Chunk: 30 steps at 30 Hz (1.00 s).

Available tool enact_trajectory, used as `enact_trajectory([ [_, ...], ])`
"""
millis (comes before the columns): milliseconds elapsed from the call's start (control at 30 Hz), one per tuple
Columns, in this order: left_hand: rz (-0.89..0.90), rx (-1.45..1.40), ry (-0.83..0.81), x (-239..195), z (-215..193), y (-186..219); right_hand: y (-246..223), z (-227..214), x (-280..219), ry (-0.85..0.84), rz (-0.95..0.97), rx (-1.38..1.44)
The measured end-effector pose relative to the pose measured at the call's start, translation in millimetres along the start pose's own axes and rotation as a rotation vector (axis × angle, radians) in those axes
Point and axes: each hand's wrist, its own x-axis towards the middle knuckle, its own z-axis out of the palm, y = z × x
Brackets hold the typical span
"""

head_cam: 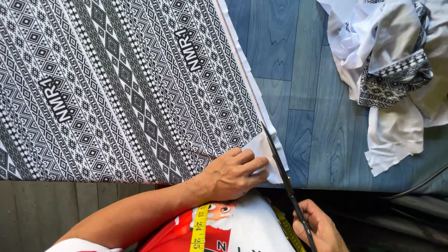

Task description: Cutting out pattern pieces from printed fabric using scissors

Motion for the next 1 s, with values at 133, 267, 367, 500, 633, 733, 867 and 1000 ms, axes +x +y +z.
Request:
enact_trajectory([
  [133, -0.004, -0.018, 0.005, -0.4, 2.2, -0.5, -3.3, 4.0, -1.6, 0.033, 0.097, 0.034],
  [267, -0.006, -0.022, -0.006, -1.0, 3.2, -1.2, -1.6, 0.9, -2.6, -0.001, 0.043, 0.075],
  [367, -0.009, -0.015, 0.003, -0.3, 2.1, -0.1, -9.4, 1.9, -4.3, 0.003, 0.017, 0.023],
  [500, -0.006, -0.004, 0.002, 1.7, -0.4, 0.0, -26.2, 6.9, -5.4, 0.006, -0.067, -0.128],
  [633, -0.009, -0.012, -0.001, 0.1, -0.8, 0.2, -23.3, 8.8, -2.3, 0.021, -0.085, -0.136],
  [733, -0.002, -0.011, 0.020, 0.0, -0.9, -0.7, -18.2, 7.3, -2.2, 0.024, -0.070, -0.121],
  [867, -0.001, -0.027, 0.015, -1.1, 0.1, -0.9, -9.9, 4.7, 1.3, 0.018, -0.126, -0.135],
  [1000, 0.005, -0.017, 0.011, -1.3, 1.0, -1.4, -22.9, 12.7, -0.2, 0.054, -0.124, -0.229],
])
